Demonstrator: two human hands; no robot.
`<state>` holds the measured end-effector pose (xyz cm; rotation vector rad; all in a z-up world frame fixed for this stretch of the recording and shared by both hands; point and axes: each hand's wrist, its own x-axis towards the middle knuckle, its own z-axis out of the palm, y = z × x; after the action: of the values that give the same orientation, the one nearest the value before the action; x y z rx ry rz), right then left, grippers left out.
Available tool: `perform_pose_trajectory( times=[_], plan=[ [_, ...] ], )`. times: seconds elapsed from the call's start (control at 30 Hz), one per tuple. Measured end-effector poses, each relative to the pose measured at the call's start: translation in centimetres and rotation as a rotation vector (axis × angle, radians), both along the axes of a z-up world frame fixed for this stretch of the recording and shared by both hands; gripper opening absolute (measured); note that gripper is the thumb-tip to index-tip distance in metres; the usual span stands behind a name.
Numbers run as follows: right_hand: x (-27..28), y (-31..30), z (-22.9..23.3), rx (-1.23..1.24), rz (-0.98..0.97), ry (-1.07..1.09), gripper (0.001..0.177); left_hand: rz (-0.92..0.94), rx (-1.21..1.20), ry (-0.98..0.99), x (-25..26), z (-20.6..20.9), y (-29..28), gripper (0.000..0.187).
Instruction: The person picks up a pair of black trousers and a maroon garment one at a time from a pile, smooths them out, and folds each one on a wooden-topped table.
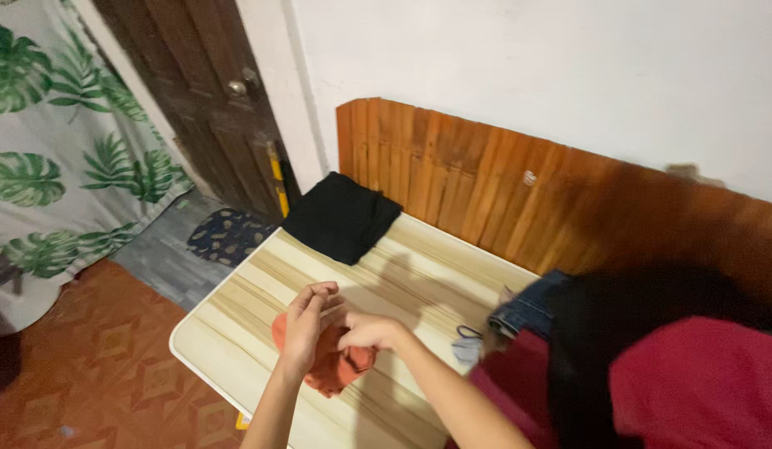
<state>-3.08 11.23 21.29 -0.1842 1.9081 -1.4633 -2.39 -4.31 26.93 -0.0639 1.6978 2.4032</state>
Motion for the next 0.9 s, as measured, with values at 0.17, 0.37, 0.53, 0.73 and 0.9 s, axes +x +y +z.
perform_pose_trajectory(
  times=[0.17, 0.37, 0.53, 0.73, 0.9],
  plan=[
    [4.3, 5.2, 2.0, -0.056, 0.151, 0.237, 0.040, -0.114, -0.140, 0.086, 4.2, 3.8, 2.7, 0.027],
    [9.3, 14.7, 4.5, -0.033, -0.085, 0.299, 0.043, -0.167, -0.130, 0.091, 6.2, 2.6, 7.2, 0.027],
    [14.3, 25.6, 9.7, -0.051, -0.410, 0.673, 0.056, -0.240, -0.075, 0.053, 7.4, 1.4, 11.2, 0.026],
    [18.9, 37.7, 13.0, 0.059, -1.148, 0.968, 0.062, -0.362, -0.141, 0.042, 7.8, 0.3, 17.8, 0.025],
    [25.3, 44.8, 11.2, 0.604, -1.357, 1.300, 0.059, -0.465, -0.174, 0.034, 8.7, -3.5, 23.6, 0.023]
  ],
)
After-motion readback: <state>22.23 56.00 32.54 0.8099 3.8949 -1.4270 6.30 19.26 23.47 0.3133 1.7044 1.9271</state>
